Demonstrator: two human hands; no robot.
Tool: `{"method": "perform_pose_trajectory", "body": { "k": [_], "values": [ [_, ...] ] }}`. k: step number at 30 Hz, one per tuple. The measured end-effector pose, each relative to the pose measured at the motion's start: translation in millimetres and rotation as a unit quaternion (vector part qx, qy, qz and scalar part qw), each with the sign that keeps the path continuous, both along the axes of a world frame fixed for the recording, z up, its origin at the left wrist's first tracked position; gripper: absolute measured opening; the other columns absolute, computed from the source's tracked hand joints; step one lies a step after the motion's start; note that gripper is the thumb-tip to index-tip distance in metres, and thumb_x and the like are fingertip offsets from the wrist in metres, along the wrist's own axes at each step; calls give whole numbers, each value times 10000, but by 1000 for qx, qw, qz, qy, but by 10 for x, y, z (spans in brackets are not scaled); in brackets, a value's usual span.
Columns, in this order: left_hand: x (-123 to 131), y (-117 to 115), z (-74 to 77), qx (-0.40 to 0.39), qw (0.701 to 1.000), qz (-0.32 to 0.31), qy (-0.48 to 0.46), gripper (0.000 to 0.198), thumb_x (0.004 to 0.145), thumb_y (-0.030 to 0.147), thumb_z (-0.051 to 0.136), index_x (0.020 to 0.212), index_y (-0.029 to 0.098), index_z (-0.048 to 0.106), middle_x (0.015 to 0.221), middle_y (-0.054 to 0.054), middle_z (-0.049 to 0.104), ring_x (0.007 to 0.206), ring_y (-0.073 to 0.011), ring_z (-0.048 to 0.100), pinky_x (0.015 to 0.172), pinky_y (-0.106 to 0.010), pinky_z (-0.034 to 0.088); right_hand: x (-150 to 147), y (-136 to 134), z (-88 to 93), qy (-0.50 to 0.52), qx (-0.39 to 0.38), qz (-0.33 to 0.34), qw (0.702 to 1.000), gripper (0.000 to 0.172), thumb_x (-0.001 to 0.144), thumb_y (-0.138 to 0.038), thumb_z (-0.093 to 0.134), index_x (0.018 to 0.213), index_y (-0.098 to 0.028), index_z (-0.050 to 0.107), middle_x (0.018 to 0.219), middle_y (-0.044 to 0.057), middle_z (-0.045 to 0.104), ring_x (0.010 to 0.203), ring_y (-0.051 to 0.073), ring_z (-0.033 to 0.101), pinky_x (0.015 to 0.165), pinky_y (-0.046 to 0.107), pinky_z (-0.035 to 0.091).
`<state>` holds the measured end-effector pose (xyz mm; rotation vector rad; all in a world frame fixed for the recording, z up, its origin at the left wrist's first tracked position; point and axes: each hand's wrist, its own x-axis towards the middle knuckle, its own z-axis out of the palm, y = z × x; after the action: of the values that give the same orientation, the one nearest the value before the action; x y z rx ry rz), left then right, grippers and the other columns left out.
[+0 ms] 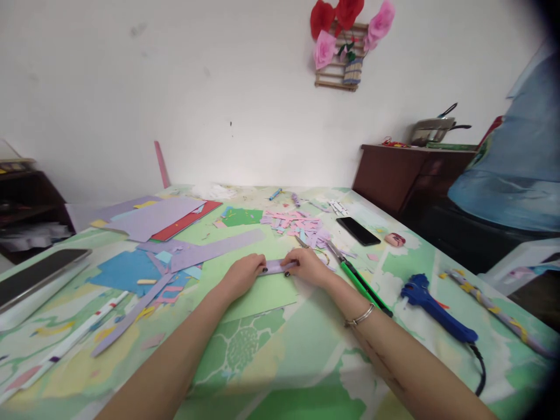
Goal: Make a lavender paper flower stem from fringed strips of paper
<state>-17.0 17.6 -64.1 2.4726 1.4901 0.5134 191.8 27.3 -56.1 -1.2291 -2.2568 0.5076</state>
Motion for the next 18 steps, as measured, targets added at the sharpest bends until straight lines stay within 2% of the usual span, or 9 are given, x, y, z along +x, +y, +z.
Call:
{"method": "perform_pose_trajectory", "body": {
  "k": [6,10,14,18],
  "values": [
    [4,-19,-11,6,1000,9,2,185,872,227,355,806,190,524,812,-42,569,755,-180,525,666,-275,358,-100,-48,35,-68,34,-35,997,245,681,-9,574,811,-154,723,837,66,684,761,150,594,715,226,413],
    [-27,-59,30,-10,999,-3,-40,183,856,223,366,774,185,524,795,-41,573,754,-177,520,673,-274,362,-126,-71,4,-65,35,-53,996,243,702,-27,557,838,-155,711,845,72,699,791,171,604,734,249,409],
    [-86,-78,78,-47,991,-50,-114,137,804,223,431,762,183,555,773,-24,589,738,-157,517,680,-255,369,-69,-51,-46,-2,22,-16,1000,230,677,-10,558,794,-155,692,769,40,687,727,144,592,684,230,408],
    [-129,-72,126,-78,988,-35,-126,122,754,249,478,707,178,566,666,4,555,647,-140,481,602,-236,350,4,-15,-63,104,-81,29,991,149,669,-52,573,731,-141,675,673,9,656,626,111,566,601,197,415]
  ]
}}
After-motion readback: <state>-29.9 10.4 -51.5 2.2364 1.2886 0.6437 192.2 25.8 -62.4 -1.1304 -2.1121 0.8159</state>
